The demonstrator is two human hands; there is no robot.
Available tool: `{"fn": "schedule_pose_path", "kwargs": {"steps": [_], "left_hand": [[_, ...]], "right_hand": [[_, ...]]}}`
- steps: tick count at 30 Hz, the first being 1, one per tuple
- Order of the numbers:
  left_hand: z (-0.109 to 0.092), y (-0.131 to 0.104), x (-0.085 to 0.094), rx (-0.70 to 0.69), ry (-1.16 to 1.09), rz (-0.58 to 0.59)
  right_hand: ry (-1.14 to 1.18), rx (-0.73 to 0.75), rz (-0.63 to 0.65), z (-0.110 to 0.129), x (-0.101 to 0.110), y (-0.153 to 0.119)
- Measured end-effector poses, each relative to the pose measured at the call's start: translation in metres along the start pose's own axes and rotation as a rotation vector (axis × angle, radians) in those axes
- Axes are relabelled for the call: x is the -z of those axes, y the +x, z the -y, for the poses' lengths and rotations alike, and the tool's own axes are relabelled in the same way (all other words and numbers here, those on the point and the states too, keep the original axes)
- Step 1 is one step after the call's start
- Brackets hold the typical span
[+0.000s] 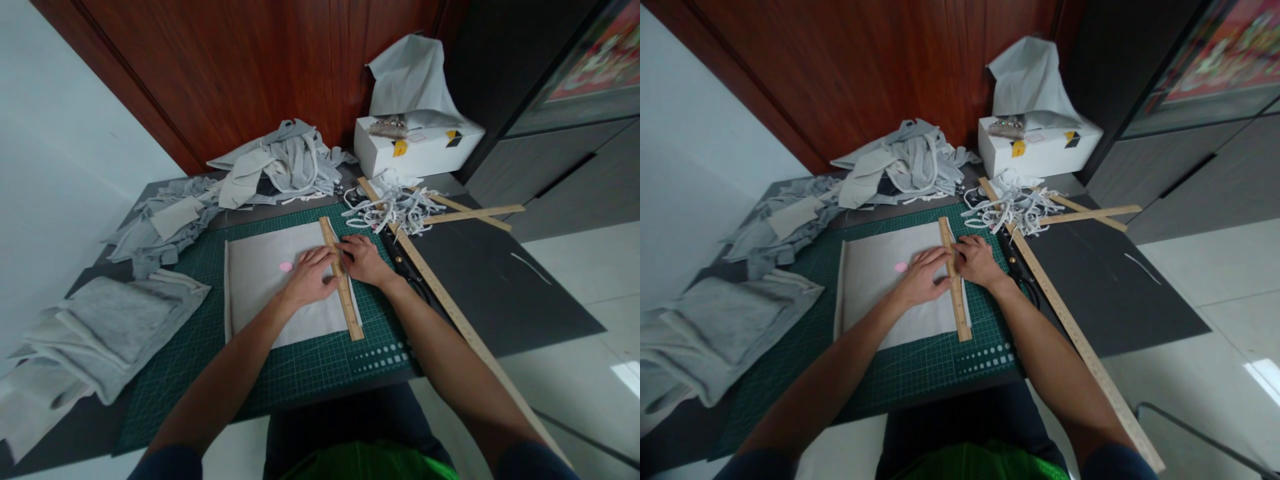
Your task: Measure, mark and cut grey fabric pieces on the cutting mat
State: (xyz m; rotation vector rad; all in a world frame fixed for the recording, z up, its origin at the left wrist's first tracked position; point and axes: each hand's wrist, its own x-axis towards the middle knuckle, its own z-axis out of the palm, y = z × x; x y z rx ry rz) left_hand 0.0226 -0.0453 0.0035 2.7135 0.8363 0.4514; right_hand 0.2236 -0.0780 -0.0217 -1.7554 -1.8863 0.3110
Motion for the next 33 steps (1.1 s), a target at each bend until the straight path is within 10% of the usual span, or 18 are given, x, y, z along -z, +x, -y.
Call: {"fn": "schedule_pose_path", "kwargs": {"steps": [33], "left_hand": [[-0.0012, 0.0002, 0.0004, 0.012, 0.016, 0.029]], "right_hand": [[0.003, 0.02, -0.004, -0.0003, 0.0003, -0.0008]]}}
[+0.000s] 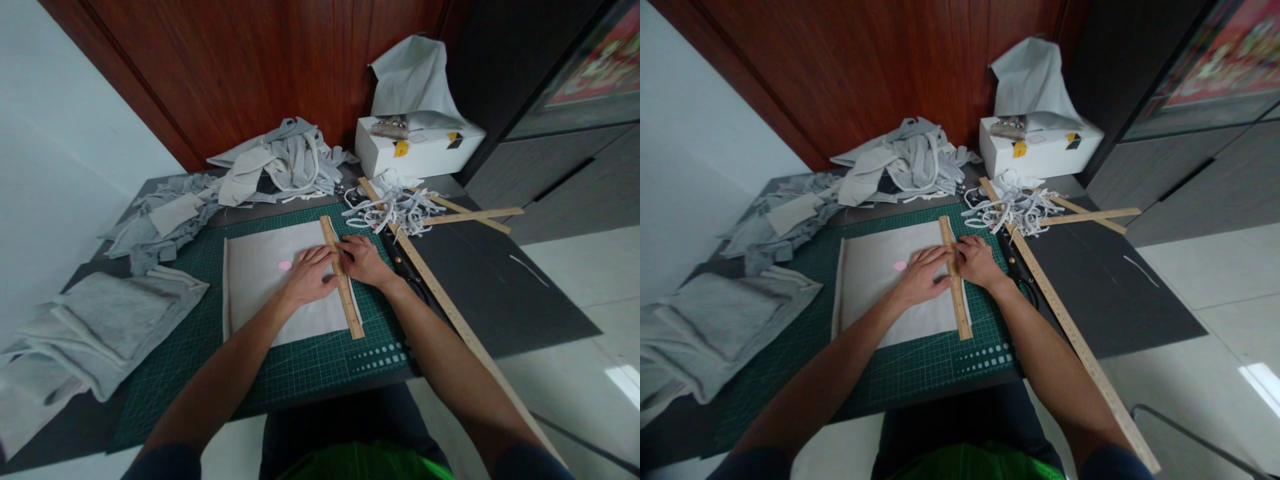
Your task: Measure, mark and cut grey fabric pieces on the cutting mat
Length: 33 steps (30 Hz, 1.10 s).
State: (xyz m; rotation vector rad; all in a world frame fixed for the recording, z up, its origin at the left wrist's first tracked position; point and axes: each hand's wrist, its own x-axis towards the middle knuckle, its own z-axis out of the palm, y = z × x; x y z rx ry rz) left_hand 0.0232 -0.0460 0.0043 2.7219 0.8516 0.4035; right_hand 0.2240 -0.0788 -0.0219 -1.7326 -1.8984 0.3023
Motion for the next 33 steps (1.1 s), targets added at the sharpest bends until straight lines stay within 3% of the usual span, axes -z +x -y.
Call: {"fn": "schedule_pose_path", "kwargs": {"steps": [33], "left_hand": [[0.001, -0.0017, -0.0006, 0.005, 0.004, 0.049]], "right_hand": [[-0.006, 0.01, -0.007, -0.0011, -0.0021, -0.0013]]}}
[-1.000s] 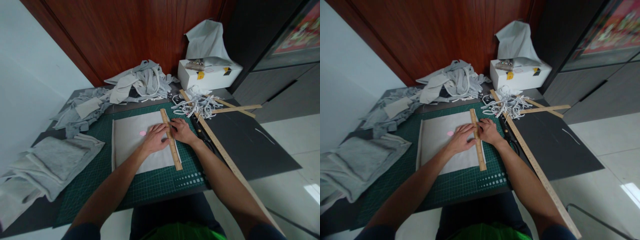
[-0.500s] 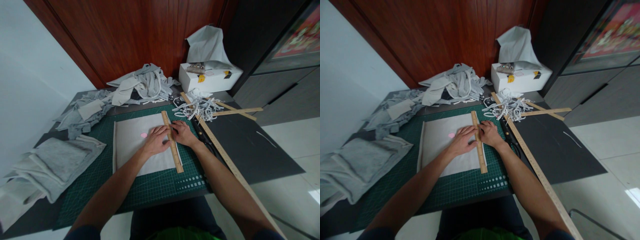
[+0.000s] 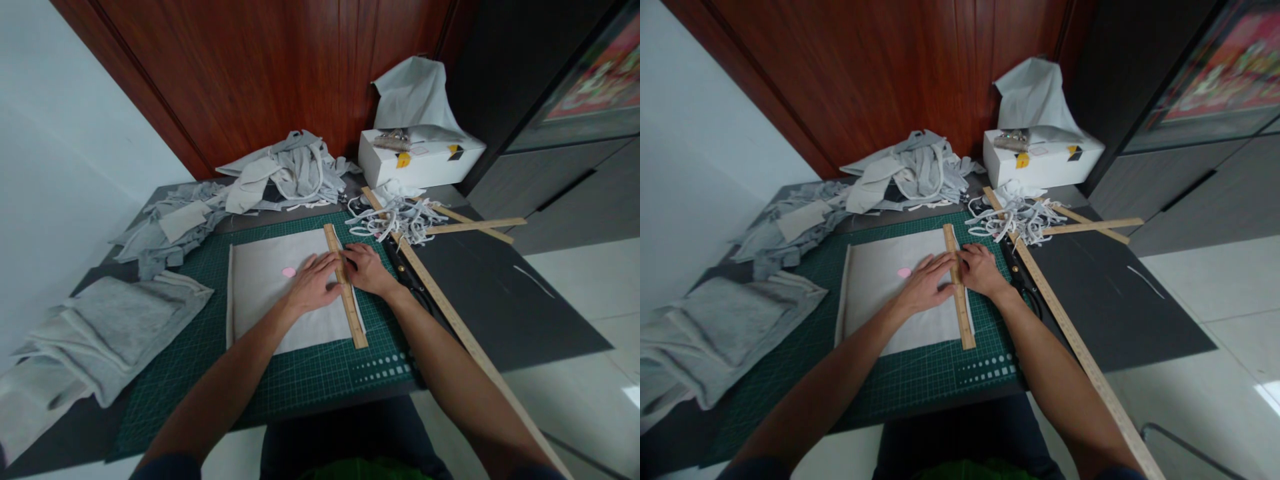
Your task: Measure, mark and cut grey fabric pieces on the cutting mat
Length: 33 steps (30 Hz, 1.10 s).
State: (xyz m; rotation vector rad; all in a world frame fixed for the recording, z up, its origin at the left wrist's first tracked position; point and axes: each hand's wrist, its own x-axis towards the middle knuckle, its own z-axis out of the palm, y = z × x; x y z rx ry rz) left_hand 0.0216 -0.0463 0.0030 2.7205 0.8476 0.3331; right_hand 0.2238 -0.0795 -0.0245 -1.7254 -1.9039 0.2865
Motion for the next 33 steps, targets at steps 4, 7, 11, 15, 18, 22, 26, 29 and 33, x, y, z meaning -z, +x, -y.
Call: {"fn": "schedule_pose_path", "kwargs": {"steps": [4, 7, 11, 15, 18, 22, 26, 29, 33], "left_hand": [[0.001, 0.0, -0.001, -0.006, 0.005, 0.002], [0.0, 0.0, 0.0, -0.011, 0.006, 0.001], [0.0, 0.0, 0.0, -0.009, 0.007, 0.011], [0.001, 0.0, 0.0, -0.008, 0.011, 0.018], [0.001, 0.0, -0.001, -0.012, 0.013, 0.023], [0.001, 0.0, -0.001, -0.006, 0.022, 0.029], [0.001, 0.001, -0.001, -0.003, 0.03, 0.038], [0.001, 0.001, 0.0, -0.008, 0.035, 0.034], [0.001, -0.002, 0.001, 0.009, 0.061, 0.023]], "right_hand": [[0.0, 0.011, -0.007, 0.0, -0.001, 0.0], [-0.003, 0.008, -0.013, 0.0, 0.0, 0.0], [-0.008, 0.01, -0.006, 0.002, 0.001, 0.0], [-0.014, 0.014, -0.016, 0.003, 0.001, 0.0], [-0.016, 0.011, -0.01, 0.003, 0.002, 0.0], [-0.018, 0.007, -0.014, 0.003, 0.002, 0.0], [-0.019, 0.021, -0.033, 0.001, -0.001, 0.0], [-0.009, 0.046, -0.058, -0.003, -0.005, 0.0], [0.025, 0.076, -0.09, -0.011, -0.01, -0.001]]}}
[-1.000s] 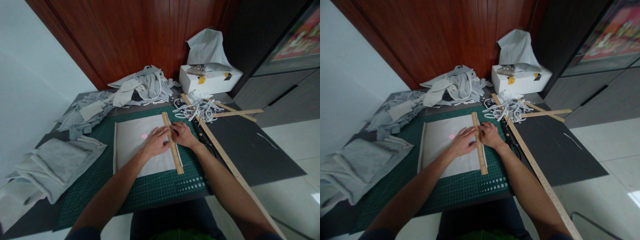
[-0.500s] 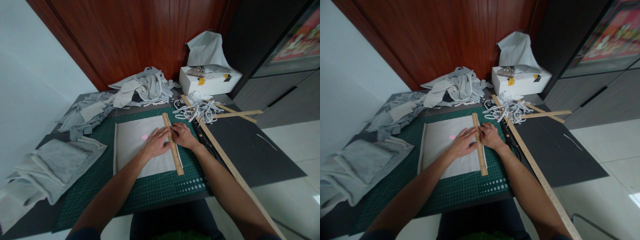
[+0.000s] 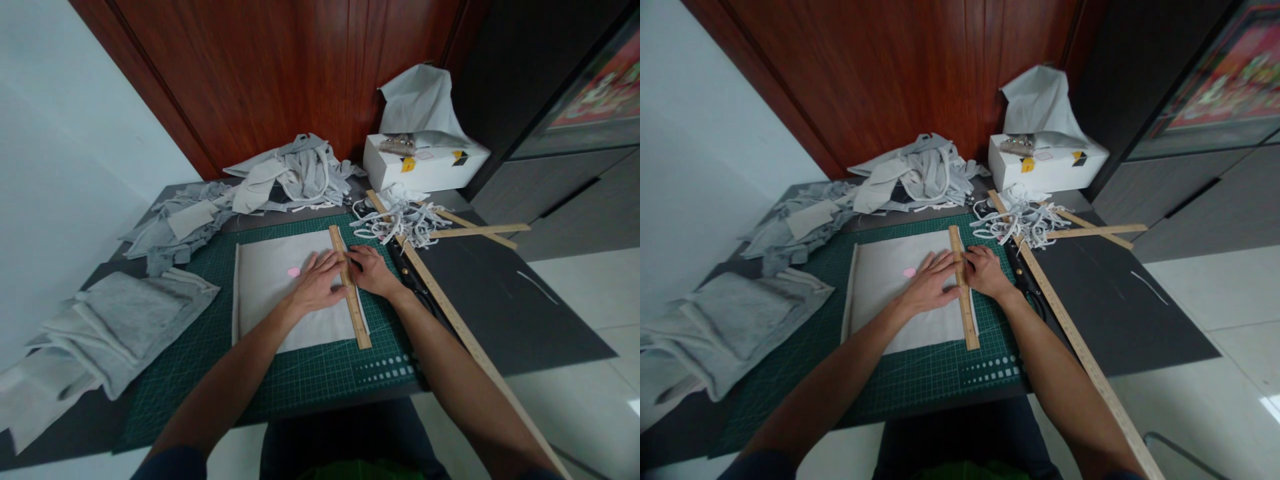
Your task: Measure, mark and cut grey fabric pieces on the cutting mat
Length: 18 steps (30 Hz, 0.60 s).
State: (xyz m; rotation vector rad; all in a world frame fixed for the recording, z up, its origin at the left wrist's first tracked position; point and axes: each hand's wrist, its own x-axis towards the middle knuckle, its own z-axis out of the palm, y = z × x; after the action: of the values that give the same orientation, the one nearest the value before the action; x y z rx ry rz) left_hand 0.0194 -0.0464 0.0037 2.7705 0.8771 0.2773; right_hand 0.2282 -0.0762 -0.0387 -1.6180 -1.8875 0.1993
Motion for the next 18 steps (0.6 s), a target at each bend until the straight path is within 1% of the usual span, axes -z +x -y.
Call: {"fn": "schedule_pose_path", "kwargs": {"steps": [3, 6, 12, 15, 18], "left_hand": [[-0.003, -0.003, 0.002, 0.034, 0.017, -0.014], [-0.006, -0.003, 0.005, 0.038, 0.007, -0.03], [-0.008, 0.002, 0.009, 0.054, -0.028, -0.051], [-0.008, 0.006, 0.009, 0.073, -0.043, -0.047], [-0.007, 0.011, 0.011, 0.095, -0.06, -0.018]], "right_hand": [[0.024, 0.015, -0.015, -0.005, -0.002, -0.001], [0.04, 0.031, -0.038, -0.008, -0.003, 0.0], [0.044, 0.013, -0.057, -0.008, -0.003, 0.002], [0.031, 0.006, -0.044, -0.006, -0.002, 0.005], [0.022, 0.014, -0.035, -0.002, 0.002, 0.008]]}}
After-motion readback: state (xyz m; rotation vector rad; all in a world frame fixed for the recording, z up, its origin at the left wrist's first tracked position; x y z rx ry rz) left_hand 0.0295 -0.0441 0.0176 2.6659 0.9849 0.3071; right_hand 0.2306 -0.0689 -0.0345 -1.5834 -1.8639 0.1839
